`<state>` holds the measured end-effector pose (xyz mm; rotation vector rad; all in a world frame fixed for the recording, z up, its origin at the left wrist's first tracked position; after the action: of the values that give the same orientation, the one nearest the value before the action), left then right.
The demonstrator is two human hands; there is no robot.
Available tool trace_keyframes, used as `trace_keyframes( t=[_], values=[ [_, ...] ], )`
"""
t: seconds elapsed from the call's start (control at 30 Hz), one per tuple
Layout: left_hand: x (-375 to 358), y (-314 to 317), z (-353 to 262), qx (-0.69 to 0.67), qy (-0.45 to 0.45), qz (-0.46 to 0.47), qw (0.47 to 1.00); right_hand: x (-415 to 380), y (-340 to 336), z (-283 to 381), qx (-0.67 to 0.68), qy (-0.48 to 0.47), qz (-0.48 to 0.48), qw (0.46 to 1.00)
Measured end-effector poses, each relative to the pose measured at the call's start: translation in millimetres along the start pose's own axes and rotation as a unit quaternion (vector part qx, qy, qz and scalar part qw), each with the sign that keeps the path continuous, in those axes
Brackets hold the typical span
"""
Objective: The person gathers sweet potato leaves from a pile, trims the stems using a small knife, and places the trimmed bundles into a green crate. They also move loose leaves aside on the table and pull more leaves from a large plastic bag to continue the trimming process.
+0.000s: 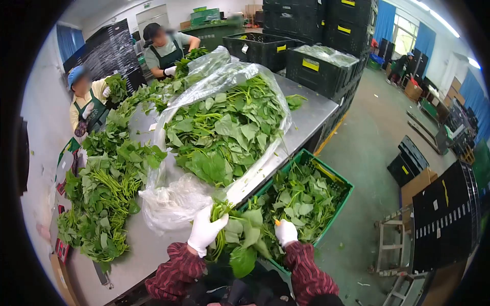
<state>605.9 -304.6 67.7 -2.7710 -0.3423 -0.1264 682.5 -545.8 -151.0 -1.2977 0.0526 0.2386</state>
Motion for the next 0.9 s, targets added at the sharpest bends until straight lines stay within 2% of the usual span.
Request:
trace_keyframes(
  t=[0.03, 0.07, 0.13, 0.2, 0.23, 0.27, 0.33, 0.4, 0.43, 0.47, 0.5, 0.57, 0.6, 0.63, 0.67, 0.7, 0.73, 0.77, 0.8, 0.87, 0.9],
  values=[
    [-0.6, 3.4, 11.2, -0.084, -0.033, 0.031, 0.995, -1.7, 11.4, -6.0, -0.015, -0.007, -0.006, 1.0],
    [-2.0, 11.3, 22.1, -0.167, -0.066, 0.061, 0.982, -6.3, -29.7, 9.9, 0.011, -0.013, -0.066, 0.998],
    [0.0, 20.1, 32.0, -0.189, -0.072, 0.076, 0.976, -37.1, -113.1, 59.2, 0.136, -0.1, -0.18, 0.969],
    [-7.4, 34.0, 43.3, -0.252, -0.118, 0.094, 0.956, -47.5, -133.9, 83.5, 0.314, -0.215, -0.205, 0.901],
    [-10.3, 39.1, 43.1, -0.278, -0.124, 0.108, 0.947, -51.4, -133.0, 92.6, 0.349, -0.224, -0.16, 0.896],
    [-11.6, 39.3, 45.8, -0.279, -0.124, 0.104, 0.947, -58.4, -139.4, 106.1, 0.292, -0.255, -0.167, 0.907],
    [-12.5, 39.8, 40.8, -0.219, -0.053, 0.122, 0.967, -66.8, -145.1, 123.5, 0.245, -0.239, -0.162, 0.926],
    [-18.7, 36.1, 37.2, -0.183, -0.061, 0.127, 0.973, -60.3, -137.0, 119.1, 0.23, -0.269, -0.182, 0.918],
    [-24.2, 35.8, 35.7, -0.218, -0.066, 0.132, 0.965, -55.6, -130.4, 114.8, 0.217, -0.295, -0.204, 0.908],
    [-29.7, 34.9, 30.9, -0.252, -0.07, 0.133, 0.956, -28.9, -94.9, 85.9, 0.062, -0.162, -0.152, 0.973],
    [-37.9, 30.3, 28.3, -0.272, -0.086, 0.119, 0.951, -9.0, -63.9, 64.9, -0.007, -0.152, -0.113, 0.982],
    [-49.4, 15.0, 24.5, -0.273, -0.106, 0.142, 0.945, -4.3, -62.2, 40.3, -0.011, -0.099, -0.123, 0.987],
    [-54.1, -3.3, 20.5, -0.256, -0.105, 0.135, 0.951, -8.9, -65.0, 36.5, 0.019, -0.118, -0.163, 0.979],
    [-57.1, -26.8, 13.0, -0.254, -0.121, 0.119, 0.952, -10.1, -64.9, 34.6, 0.056, -0.138, -0.161, 0.976],
    [-58.4, -54.7, 7.6, -0.244, -0.089, 0.087, 0.962, -8.5, -63.4, 28.8, 0.086, -0.087, -0.112, 0.986],
    [-62.8, -91.9, 5.1, -0.186, -0.078, 0.035, 0.979, -6.3, -65.2, 27.2, 0.107, -0.078, -0.098, 0.986],
    [-70.3, -128.1, -1.6, -0.129, -0.066, -0.01, 0.989, -1.6, -62.4, 16.3, 0.158, -0.088, -0.127, 0.975],
    [-81.0, -172.0, -23.8, 0.026, 0.023, -0.091, 0.995, -5.8, -72.5, 19.4, 0.159, -0.083, -0.134, 0.975],
    [-96.3, -207.4, -51.7, 0.181, 0.109, -0.161, 0.964, -4.5, -73.4, 15.1, 0.167, -0.091, -0.151, 0.97],
    [-113.8, -246.5, -119.6, 0.405, 0.177, -0.201, 0.874, -8.9, -82.9, 16.0, 0.183, -0.087, -0.167, 0.965],
    [-118.1, -263.2, -128.7, 0.498, 0.18, -0.222, 0.819, -9.3, -85.3, 17.1, 0.176, -0.081, -0.166, 0.967]
  ],
)
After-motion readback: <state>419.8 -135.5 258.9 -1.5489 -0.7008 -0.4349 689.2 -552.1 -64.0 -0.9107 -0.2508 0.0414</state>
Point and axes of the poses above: each hand's wrist, its own x-axis towards the middle knuckle, its own y-axis out of the palm, z = x × y, the point moved 10 cm from there along x, towards the middle knuckle, and after that the axes turned 9 degrees about -x, right-handed, at the moved point
